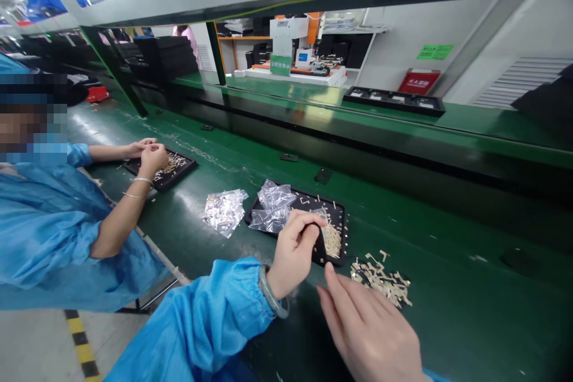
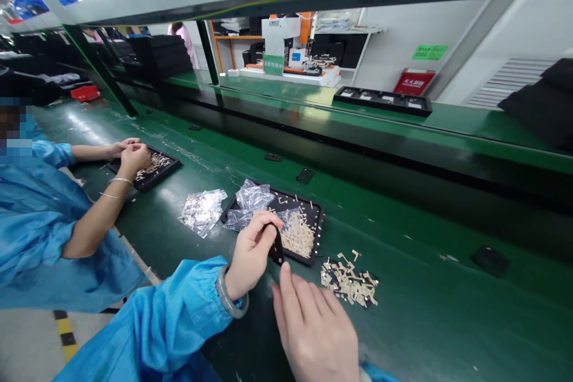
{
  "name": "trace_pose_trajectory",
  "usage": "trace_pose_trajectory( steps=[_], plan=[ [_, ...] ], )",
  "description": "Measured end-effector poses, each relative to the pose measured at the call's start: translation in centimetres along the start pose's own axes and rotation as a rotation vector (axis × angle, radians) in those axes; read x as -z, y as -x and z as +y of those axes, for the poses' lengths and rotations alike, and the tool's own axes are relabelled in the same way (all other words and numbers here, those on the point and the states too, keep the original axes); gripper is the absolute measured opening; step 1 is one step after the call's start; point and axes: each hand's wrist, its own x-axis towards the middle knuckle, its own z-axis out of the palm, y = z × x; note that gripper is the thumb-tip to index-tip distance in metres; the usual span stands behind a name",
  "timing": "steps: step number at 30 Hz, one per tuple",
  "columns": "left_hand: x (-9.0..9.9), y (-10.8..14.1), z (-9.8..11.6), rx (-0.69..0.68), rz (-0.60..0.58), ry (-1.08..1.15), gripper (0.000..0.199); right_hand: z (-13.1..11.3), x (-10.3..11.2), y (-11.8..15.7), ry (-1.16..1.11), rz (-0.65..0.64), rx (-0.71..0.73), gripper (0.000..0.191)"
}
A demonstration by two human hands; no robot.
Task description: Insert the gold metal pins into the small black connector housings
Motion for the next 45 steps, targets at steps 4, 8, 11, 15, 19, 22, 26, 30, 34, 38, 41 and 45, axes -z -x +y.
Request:
trace_pose_trajectory(
  steps=[4,8,11,15,19,22,26,30,34,38,41,45],
  plan=[
    [-0.2,-0.2,-0.3,0.343,-0.042,0.281,0.020,2.3,0.9,-0.4,-0.377,-0.068,-0.092,0.011],
    [-0.4,-0.2,-0.3,0.565,-0.108,0.514,0.029,4.7,0.4,-0.4,-0.518,-0.148,-0.202,0.022],
    [-0.4,-0.2,-0.3,0.659,-0.158,0.582,0.034,5.0,-0.1,-0.5,-0.524,-0.200,-0.169,0.028],
    [-0.7,-0.1,-0.5,0.727,-0.200,0.632,0.035,4.6,-0.2,-0.7,-0.471,-0.256,-0.084,0.025],
    [-1.1,0.2,-0.8,0.813,-0.319,0.617,0.040,4.8,-0.3,-0.6,-0.463,-0.225,-0.055,0.018],
    [-1.0,0.4,-1.0,0.822,-0.392,0.570,0.049,5.2,-0.4,-0.3,-0.503,-0.144,-0.152,0.014],
    [-0.7,0.4,-0.9,0.550,-0.399,0.393,0.045,5.7,-0.5,-0.3,-0.552,-0.065,-0.368,0.007],
    [-0.7,0.4,-0.8,0.290,-0.354,0.181,0.021,5.6,-0.3,-0.6,-0.709,-0.112,-0.575,0.009],
    [-0.6,0.4,-0.6,0.178,-0.340,0.034,0.011,5.3,-0.1,-0.7,-0.943,-0.213,-0.766,0.015],
    [-0.2,0.1,-0.5,0.087,-0.393,-0.104,0.009,5.2,-0.3,-0.8,-1.048,-0.225,-0.857,0.018],
    [0.2,-0.3,-0.3,0.030,-0.449,-0.140,0.010,5.1,-0.4,-0.9,-1.119,-0.226,-0.897,0.021],
    [0.6,-0.7,-0.2,-0.016,-0.503,-0.172,0.011,4.9,-0.4,-1.1,-1.261,-0.246,-1.005,0.023]
  ],
)
